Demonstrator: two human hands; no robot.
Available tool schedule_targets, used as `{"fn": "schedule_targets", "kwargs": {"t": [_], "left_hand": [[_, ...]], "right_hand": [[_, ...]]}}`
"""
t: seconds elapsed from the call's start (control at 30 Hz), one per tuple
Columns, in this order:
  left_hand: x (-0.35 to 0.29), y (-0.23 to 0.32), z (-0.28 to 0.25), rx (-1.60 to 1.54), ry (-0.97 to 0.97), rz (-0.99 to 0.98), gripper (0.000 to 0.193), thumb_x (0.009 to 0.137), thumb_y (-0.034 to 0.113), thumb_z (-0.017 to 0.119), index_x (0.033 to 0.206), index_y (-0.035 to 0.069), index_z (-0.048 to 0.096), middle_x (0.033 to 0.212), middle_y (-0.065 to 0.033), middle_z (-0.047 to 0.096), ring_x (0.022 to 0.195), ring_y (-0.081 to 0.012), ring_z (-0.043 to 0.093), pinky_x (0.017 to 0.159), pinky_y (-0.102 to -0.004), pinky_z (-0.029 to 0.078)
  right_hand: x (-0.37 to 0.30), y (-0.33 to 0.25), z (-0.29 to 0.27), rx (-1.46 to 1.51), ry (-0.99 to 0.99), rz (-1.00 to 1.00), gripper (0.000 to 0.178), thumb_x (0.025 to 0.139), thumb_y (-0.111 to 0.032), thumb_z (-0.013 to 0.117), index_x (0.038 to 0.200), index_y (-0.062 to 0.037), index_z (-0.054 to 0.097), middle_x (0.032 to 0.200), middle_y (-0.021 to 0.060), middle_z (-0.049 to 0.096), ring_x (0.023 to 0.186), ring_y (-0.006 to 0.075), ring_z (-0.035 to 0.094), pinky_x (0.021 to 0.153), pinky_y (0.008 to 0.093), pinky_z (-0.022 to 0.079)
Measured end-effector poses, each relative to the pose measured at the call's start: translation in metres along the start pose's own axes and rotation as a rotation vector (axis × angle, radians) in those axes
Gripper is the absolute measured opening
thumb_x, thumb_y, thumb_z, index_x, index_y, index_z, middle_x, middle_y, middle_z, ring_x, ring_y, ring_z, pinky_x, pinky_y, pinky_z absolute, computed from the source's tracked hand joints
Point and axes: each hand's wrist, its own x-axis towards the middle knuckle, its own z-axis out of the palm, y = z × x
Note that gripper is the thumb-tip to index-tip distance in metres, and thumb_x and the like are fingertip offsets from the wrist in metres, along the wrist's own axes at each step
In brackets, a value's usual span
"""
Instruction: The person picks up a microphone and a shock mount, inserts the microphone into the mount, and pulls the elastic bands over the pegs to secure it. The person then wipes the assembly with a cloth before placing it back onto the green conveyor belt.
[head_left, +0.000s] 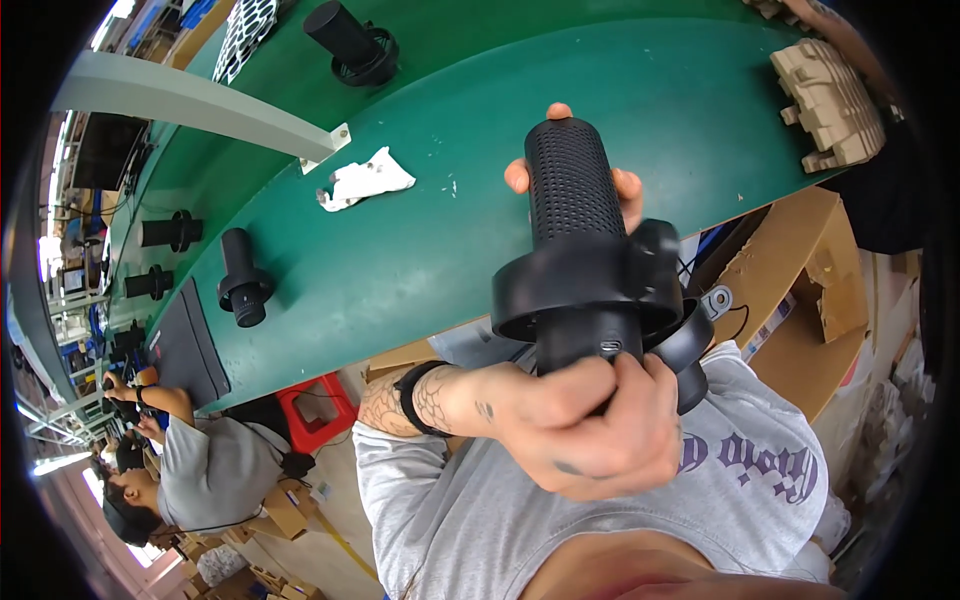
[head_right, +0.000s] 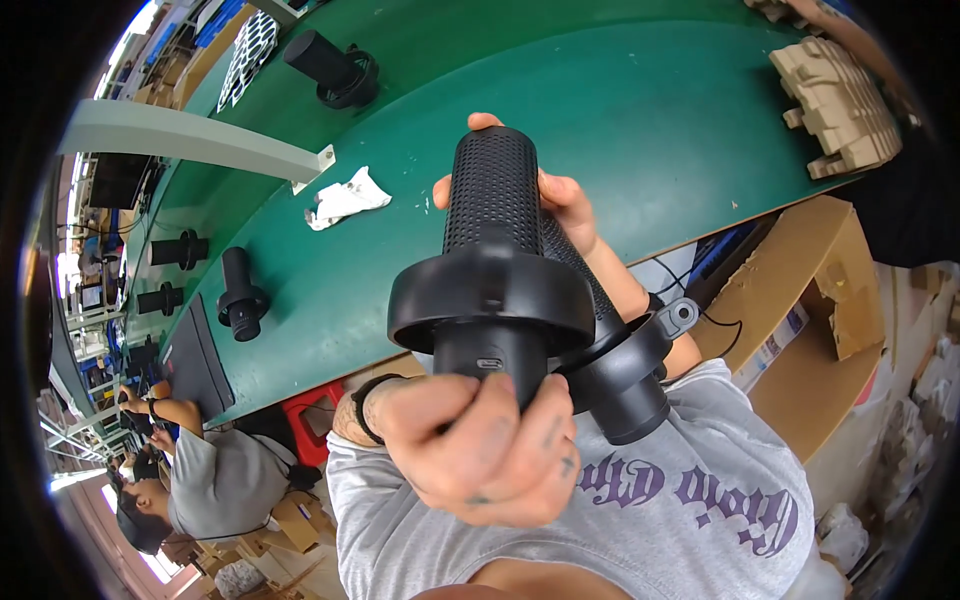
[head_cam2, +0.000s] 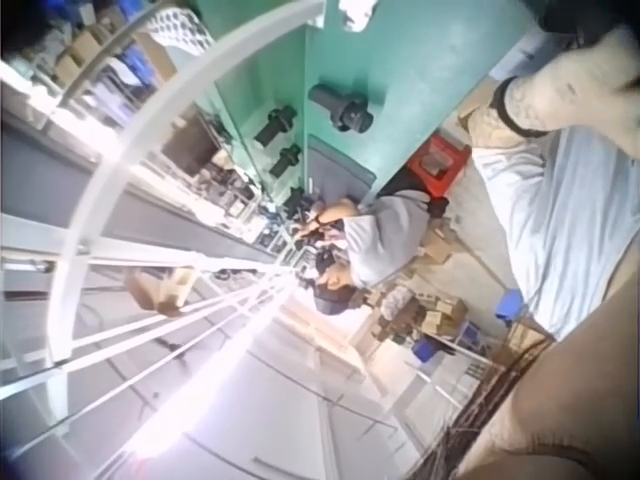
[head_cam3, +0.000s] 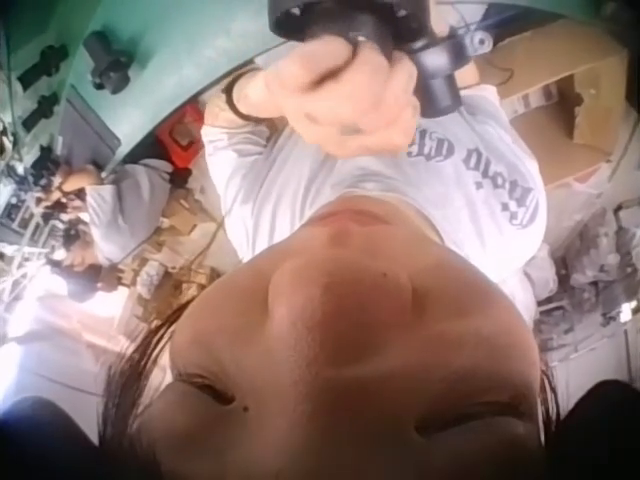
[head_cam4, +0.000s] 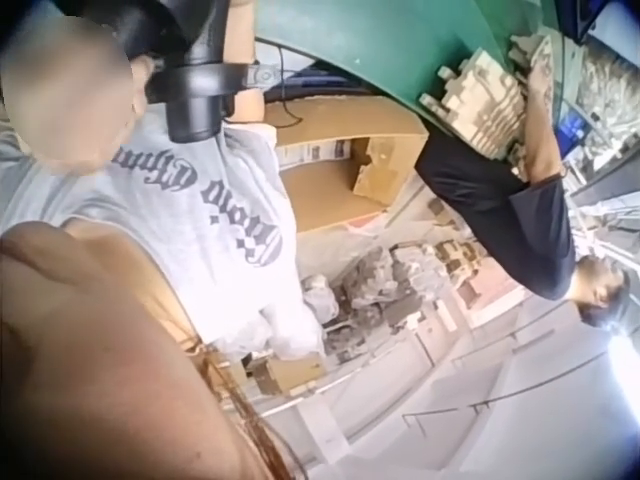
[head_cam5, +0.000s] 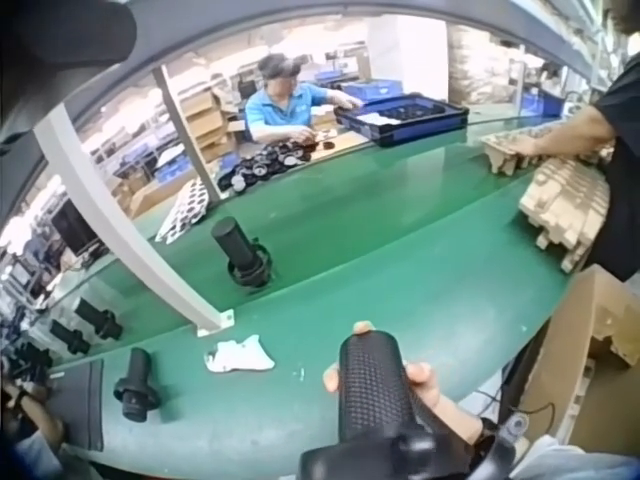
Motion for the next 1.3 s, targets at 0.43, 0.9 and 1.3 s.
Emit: {"fn": "schedule_targets", "kwargs": {"t": [0.43,0.9,1.3], "left_hand": [[0.045,-0.028,-0.004,-0.477,-0.567,0.608,0.013,0.067,0.02,0.06,0.066,0.009,0.053,0.07,-0.0029,0.05,0.072,-0.0189,0.049,0.066,-0.0305,0.041],[-0.027,0.006,-0.022,-0.465,-0.26,-1.186,0.089,0.05,0.042,0.09,0.117,-0.002,0.05,0.099,-0.0134,0.06,0.07,-0.0194,0.062,0.056,-0.029,0.053],[-0.017,0.009,-0.007,-0.136,-0.248,-0.869,0.073,0.054,0.035,0.086,0.107,-0.005,0.055,0.089,-0.0115,0.062,0.064,-0.0208,0.063,0.05,-0.029,0.053]], "right_hand": [[-0.01,-0.003,-0.003,0.007,0.114,0.117,0.059,0.09,-0.033,0.062,0.137,-0.02,0.029,0.118,0.029,0.037,0.088,0.0314,0.066,0.066,0.0351,0.063],[-0.002,-0.06,0.003,-0.687,0.57,-0.574,0.048,0.1,-0.033,0.041,0.14,-0.0092,0.03,0.119,0.0116,0.056,0.108,0.0217,0.057,0.096,0.0355,0.046],[0.008,-0.05,0.02,-0.768,0.693,-0.553,0.049,0.099,-0.042,0.042,0.136,-0.0102,0.035,0.115,0.011,0.059,0.104,0.0214,0.06,0.088,0.0342,0.051]]}}
